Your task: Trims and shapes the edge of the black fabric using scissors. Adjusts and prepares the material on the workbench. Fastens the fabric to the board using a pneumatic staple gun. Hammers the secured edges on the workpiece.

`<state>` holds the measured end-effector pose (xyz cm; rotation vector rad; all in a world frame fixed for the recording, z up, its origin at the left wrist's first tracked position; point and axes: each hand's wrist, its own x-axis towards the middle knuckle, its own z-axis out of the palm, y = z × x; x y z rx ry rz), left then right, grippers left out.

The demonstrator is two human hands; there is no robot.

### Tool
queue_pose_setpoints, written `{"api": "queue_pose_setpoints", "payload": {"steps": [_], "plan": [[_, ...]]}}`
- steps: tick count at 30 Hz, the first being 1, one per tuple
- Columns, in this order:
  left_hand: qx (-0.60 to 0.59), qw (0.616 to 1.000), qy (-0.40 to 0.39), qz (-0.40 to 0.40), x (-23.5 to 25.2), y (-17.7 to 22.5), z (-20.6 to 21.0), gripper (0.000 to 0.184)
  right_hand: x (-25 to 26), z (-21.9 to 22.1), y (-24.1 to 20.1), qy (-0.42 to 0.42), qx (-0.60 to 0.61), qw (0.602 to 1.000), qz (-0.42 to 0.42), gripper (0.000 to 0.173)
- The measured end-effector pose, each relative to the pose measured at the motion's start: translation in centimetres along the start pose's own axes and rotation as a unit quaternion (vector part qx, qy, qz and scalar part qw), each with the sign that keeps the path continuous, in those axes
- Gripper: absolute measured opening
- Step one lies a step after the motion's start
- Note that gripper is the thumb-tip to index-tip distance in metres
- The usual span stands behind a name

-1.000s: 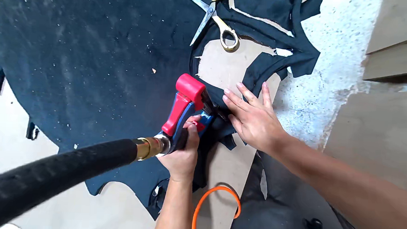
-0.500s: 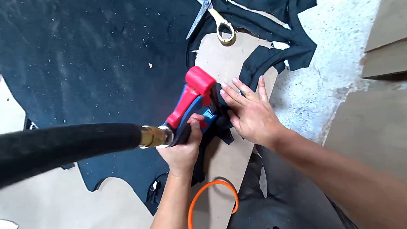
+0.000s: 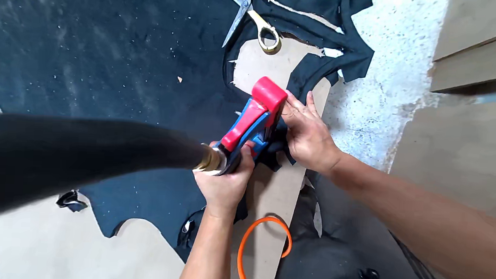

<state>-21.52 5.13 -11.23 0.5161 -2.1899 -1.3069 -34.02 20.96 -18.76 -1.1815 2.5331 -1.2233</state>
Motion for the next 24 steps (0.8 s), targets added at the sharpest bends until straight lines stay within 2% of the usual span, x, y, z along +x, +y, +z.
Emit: {"api": "queue_pose_setpoints", "payload": {"steps": [8,10,14,17,19,24], "plan": [[0.001,0.998,-0.059,0.003,-0.6,1.2,-0.2,0.015,-0.4,-0.1,0.3,0.045,0.046,0.998,-0.018,0.055],[0.01,0.998,-0.053,0.013,-0.8,1.5,0.3,0.015,-0.3,-0.3,0.2,0.031,0.042,0.999,-0.01,0.058],[0.055,0.998,0.011,-0.004,-1.4,2.1,1.1,0.019,0.1,-0.2,0.3,0.057,0.036,0.997,-0.023,0.052],[0.076,0.996,0.037,-0.022,-1.9,2.7,1.3,0.02,-0.2,0.0,0.2,0.037,0.048,0.998,-0.007,0.062],[0.083,0.995,0.039,-0.028,-1.6,2.9,1.4,0.018,-0.1,0.0,0.3,0.025,0.03,0.999,0.0,0.067],[0.094,0.995,0.012,-0.014,-0.9,2.8,1.3,0.018,0.0,0.0,0.3,0.036,0.043,0.998,-0.001,0.061]]}}
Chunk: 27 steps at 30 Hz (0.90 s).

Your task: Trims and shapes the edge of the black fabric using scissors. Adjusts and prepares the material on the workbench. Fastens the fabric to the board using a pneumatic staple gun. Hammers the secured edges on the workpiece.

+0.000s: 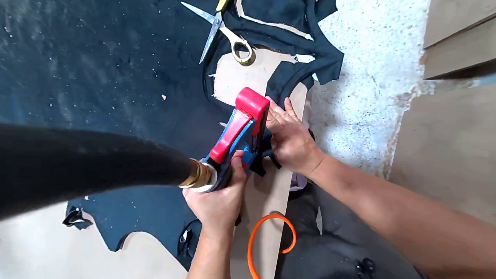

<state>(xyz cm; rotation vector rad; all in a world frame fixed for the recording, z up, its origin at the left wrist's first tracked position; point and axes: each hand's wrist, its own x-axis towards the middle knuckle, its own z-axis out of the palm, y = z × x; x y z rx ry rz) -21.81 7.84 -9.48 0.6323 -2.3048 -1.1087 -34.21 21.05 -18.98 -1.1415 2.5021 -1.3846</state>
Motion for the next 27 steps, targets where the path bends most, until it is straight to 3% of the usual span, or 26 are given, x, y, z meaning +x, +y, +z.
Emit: {"api": "queue_pose_setpoints", "payload": {"steps": [6,10,12,14,16,18,21,24,27], "plan": [[-0.114,0.992,-0.024,-0.039,0.1,-1.1,-0.5,0.013,0.2,-0.1,0.0,-0.03,-0.034,0.999,0.009,0.065],[-0.121,0.988,0.031,-0.096,-1.9,-0.3,-5.5,0.019,0.7,-2.1,-0.4,-0.059,0.022,0.997,0.036,0.057],[-0.043,0.992,0.054,-0.102,-4.9,-0.7,-9.8,0.027,0.9,-4.4,-0.6,-0.088,0.05,0.991,0.083,0.05],[0.103,0.992,0.044,-0.053,-8.5,-2.7,-14.2,0.029,1.8,-7.0,-0.2,-0.108,0.02,0.988,0.105,0.048],[0.209,0.978,0.003,0.016,-11.8,-5.4,-17.8,0.028,3.8,-9.4,0.3,-0.122,-0.043,0.987,0.092,0.048],[0.3,0.953,-0.031,0.036,-14.4,-7.8,-19.8,0.027,7.5,-10.9,0.6,-0.152,-0.116,0.979,0.073,0.049],[0.363,0.929,-0.073,-0.011,-16.4,-9.2,-20.2,0.032,15.5,-10.6,0.3,-0.186,-0.195,0.962,0.04,0.062],[0.395,0.904,-0.095,-0.134,-17.3,-7.8,-18.5,0.059,23.2,-7.9,1.8,-0.243,-0.272,0.931,0.007,0.105],[0.377,0.879,-0.017,-0.291,-17.2,-4.2,-14.8,0.059,27.4,-5.0,3.3,-0.318,-0.313,0.894,-0.031,0.123]]}}
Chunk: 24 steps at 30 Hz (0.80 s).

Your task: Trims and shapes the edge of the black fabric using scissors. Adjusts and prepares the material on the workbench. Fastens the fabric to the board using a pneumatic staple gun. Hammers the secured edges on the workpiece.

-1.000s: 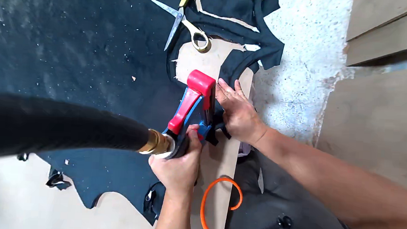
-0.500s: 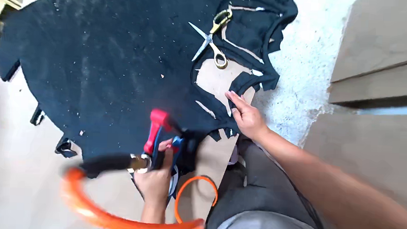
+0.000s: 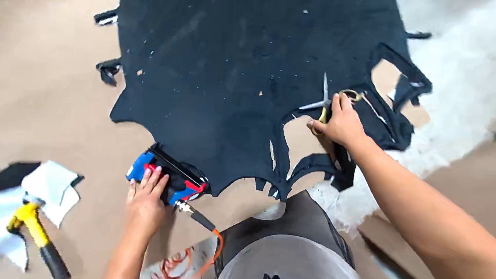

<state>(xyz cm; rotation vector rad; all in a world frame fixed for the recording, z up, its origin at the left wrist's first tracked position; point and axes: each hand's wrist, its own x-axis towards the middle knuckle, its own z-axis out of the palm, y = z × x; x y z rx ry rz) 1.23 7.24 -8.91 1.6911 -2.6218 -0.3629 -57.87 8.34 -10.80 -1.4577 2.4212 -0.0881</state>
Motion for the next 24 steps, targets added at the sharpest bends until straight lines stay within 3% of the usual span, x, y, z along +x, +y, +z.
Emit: {"api": "queue_pose_setpoints", "payload": {"steps": [2,4,6,8,11,14,16,18,21,24], "plan": [[-0.055,0.988,0.049,-0.135,-2.3,5.6,-0.1,0.05,0.9,-0.7,0.0,-0.017,-0.008,0.999,-0.037,0.114],[-0.127,0.959,0.079,-0.241,-3.8,13.1,0.7,0.042,0.8,-1.8,1.4,-0.033,0.0,0.996,-0.084,0.092],[-0.232,0.915,0.046,-0.326,-4.2,20.7,2.4,0.033,1.3,-2.8,3.1,-0.073,-0.011,0.989,-0.125,0.075],[-0.341,0.857,-0.014,-0.386,-4.0,26.7,4.4,0.029,1.5,-3.6,3.9,-0.126,-0.055,0.979,-0.15,0.074],[-0.465,0.755,-0.08,-0.456,-1.6,32.0,6.5,0.035,2.2,-4.0,2.9,-0.154,-0.146,0.964,-0.157,0.09],[-0.477,0.721,-0.076,-0.497,0.2,33.9,7.3,0.041,3.2,-4.4,1.7,-0.195,-0.186,0.953,-0.14,0.09],[-0.446,0.742,-0.078,-0.495,1.3,33.1,7.5,0.041,4.3,-5.5,1.0,-0.232,-0.156,0.951,-0.133,0.064],[-0.418,0.765,-0.111,-0.477,2.2,32.5,7.4,0.045,4.9,-6.5,1.2,-0.253,-0.118,0.954,-0.109,0.053],[-0.403,0.778,-0.152,-0.458,3.7,31.6,6.8,0.043,6.2,-7.2,0.9,-0.274,-0.046,0.956,-0.095,0.06],[-0.426,0.753,-0.147,-0.479,3.8,31.8,6.4,0.039,8.0,-10.0,0.4,-0.354,-0.01,0.926,-0.132,0.065]]}}
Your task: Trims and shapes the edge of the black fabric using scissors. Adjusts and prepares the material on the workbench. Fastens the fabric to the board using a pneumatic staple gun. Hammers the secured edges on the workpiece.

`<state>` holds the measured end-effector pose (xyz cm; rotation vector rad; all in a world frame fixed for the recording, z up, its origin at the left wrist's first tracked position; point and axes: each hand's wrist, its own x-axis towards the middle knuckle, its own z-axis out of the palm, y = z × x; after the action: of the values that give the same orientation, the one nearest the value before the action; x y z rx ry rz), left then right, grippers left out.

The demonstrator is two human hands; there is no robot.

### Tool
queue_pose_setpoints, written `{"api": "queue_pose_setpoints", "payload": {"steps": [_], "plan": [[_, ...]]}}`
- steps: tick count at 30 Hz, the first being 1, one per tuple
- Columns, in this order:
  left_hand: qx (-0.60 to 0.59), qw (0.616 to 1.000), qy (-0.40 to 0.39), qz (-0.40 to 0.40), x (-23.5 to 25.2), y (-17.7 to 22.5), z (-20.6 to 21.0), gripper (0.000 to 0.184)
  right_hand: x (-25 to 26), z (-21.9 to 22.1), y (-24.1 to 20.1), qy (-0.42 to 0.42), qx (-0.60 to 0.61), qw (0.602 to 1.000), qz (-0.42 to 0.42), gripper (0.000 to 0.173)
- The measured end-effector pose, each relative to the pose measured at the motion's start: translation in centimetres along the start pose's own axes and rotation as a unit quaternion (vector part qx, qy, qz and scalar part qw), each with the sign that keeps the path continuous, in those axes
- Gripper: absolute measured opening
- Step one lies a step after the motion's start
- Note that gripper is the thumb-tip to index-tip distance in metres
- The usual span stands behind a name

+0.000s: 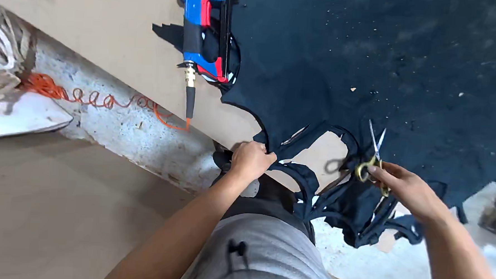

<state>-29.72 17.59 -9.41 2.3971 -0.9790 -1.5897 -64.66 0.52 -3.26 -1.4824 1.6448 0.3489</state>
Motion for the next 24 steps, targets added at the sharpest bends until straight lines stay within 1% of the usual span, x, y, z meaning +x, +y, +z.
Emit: {"api": "queue_pose_setpoints", "payload": {"steps": [1,3,4,6,8,9,11,12,14,15,17,19,20,21,22,23,24], "plan": [[-0.019,1.0,0.01,-0.007,-0.1,0.0,0.2,0.037,0.2,-1.7,-0.3,-0.052,-0.02,0.998,-0.042,0.071],[-0.074,0.996,0.033,-0.02,0.1,-0.5,0.7,0.033,2.1,-4.7,-1.4,-0.153,-0.089,0.975,-0.132,0.084],[-0.114,0.993,0.033,-0.019,0.3,-1.1,0.9,0.031,3.2,-5.4,-2.5,-0.186,-0.144,0.956,-0.173,0.084],[-0.187,0.982,0.023,0.004,0.7,-2.6,1.3,0.029,5.2,-6.0,-6.5,-0.229,-0.298,0.895,-0.239,0.076],[-0.223,0.974,0.014,0.028,1.1,-3.6,1.7,0.029,7.0,-5.4,-11.7,-0.275,-0.418,0.825,-0.262,0.073],[-0.215,0.976,0.013,0.032,1.3,-3.7,1.6,0.029,8.1,-4.8,-14.1,-0.284,-0.458,0.793,-0.284,0.067],[-0.181,0.982,0.021,0.042,1.4,-3.6,1.6,0.03,10.5,-3.4,-18.1,-0.313,-0.518,0.726,-0.327,0.051],[-0.166,0.985,0.024,0.046,1.5,-3.6,1.5,0.03,11.4,-2.5,-20.0,-0.331,-0.544,0.697,-0.328,0.045],[-0.154,0.986,0.024,0.051,1.5,-3.6,1.4,0.031,13.4,-0.7,-22.5,-0.359,-0.566,0.65,-0.358,0.034],[-0.149,0.987,0.023,0.054,1.5,-3.6,1.3,0.031,14.2,0.2,-23.4,-0.37,-0.569,0.632,-0.374,0.034],[-0.136,0.989,0.024,0.053,1.3,-3.4,1.2,0.031,15.4,1.6,-25.1,-0.39,-0.59,0.596,-0.38,0.043],[-0.124,0.991,0.026,0.047,1.2,-3.2,1.1,0.03,15.9,2.8,-26.8,-0.407,-0.621,0.563,-0.363,0.053],[-0.121,0.991,0.026,0.046,1.2,-3.1,1.1,0.03,16.0,3.0,-27.4,-0.415,-0.627,0.556,-0.355,0.056],[-0.114,0.992,0.03,0.049,1.2,-3.2,1.2,0.03,16.2,3.1,-27.9,-0.43,-0.621,0.557,-0.346,0.057],[-0.111,0.992,0.033,0.054,1.3,-3.3,1.2,0.031,16.5,2.9,-28.2,-0.446,-0.6,0.567,-0.345,0.056],[-0.109,0.992,0.032,0.059,1.2,-3.4,1.3,0.031,17.0,2.5,-28.1,-0.458,-0.582,0.571,-0.354,0.056],[-0.105,0.992,0.031,0.065,1.3,-3.5,1.3,0.031,17.1,2.3,-28.2,-0.47,-0.572,0.579,-0.341,0.056]]}}
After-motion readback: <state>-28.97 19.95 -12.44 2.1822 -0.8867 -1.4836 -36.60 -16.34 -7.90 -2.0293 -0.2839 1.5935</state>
